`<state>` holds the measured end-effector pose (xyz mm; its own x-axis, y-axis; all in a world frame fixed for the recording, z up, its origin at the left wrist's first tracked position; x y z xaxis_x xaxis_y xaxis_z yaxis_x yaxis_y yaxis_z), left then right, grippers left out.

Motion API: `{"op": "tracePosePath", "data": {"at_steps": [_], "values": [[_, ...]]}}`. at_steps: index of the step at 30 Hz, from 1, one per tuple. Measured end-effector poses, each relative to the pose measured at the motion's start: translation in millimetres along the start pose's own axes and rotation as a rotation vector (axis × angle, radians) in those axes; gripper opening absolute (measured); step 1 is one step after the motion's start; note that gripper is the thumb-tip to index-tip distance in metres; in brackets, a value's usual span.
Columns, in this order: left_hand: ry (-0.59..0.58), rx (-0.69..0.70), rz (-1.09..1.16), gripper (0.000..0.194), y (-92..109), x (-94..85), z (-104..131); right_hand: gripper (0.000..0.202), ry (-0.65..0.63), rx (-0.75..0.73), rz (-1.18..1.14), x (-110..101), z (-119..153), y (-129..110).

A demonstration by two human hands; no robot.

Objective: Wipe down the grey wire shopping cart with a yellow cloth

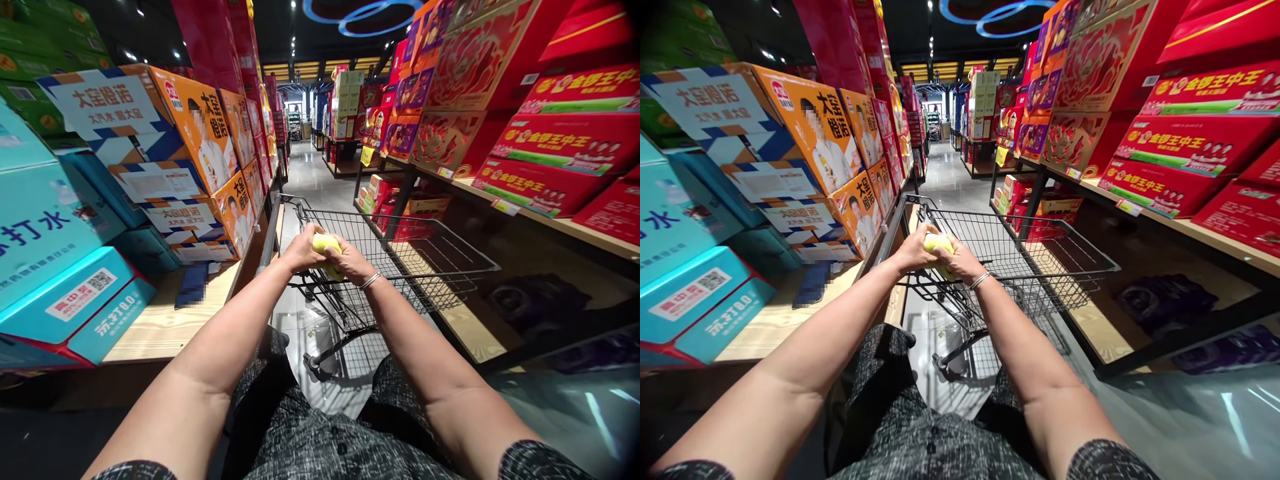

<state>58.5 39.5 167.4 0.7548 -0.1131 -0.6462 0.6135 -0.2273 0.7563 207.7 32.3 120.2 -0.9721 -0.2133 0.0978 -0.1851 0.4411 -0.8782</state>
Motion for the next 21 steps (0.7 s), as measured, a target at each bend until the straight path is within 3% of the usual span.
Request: {"op": "tracePosePath", "data": {"at_steps": [2,4,7,9,13,17,21], "values": [[-0.068,0.058,0.109,0.086,0.3,2.6,-0.6,0.066,0.01,0.013,-0.075,2.7,-1.7,-0.5],[-0.114,0.123,0.217,0.087,-0.2,4.0,-2.6,0.064,0.142,-0.05,-0.056,-2.4,-6.3,-1.3],[-0.146,0.166,0.373,0.07,-5.7,4.6,-9.8,0.065,0.356,-0.157,0.04,-12.5,-11.4,-3.3],[-0.167,0.145,0.501,0.058,-12.3,5.3,-16.0,0.067,0.434,-0.18,0.053,-14.9,-11.4,-4.8],[-0.189,0.061,0.695,0.032,-23.3,6.7,-23.2,0.076,0.236,-0.09,-0.155,0.8,-7.0,-6.9],[-0.278,0.045,0.801,0.04,-21.9,6.9,-21.2,0.078,0.126,-0.064,-0.288,18.0,-2.4,-14.7],[-0.056,0.03,0.725,0.055,-23.3,-5.3,-20.1,0.071,0.075,-0.133,-0.331,31.4,-5.6,-23.2]]}}
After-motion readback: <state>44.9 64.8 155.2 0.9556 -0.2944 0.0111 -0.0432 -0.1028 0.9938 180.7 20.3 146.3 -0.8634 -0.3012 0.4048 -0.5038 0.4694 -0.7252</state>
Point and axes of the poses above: each hand's wrist, its own z-axis away from the middle knuckle, its own x-axis out of the palm, y = z × x, the point moved 4 cm from there along -z, towards the middle knuckle, and after that the axes turned 11 degrees about -x, right-handed, at the moved point
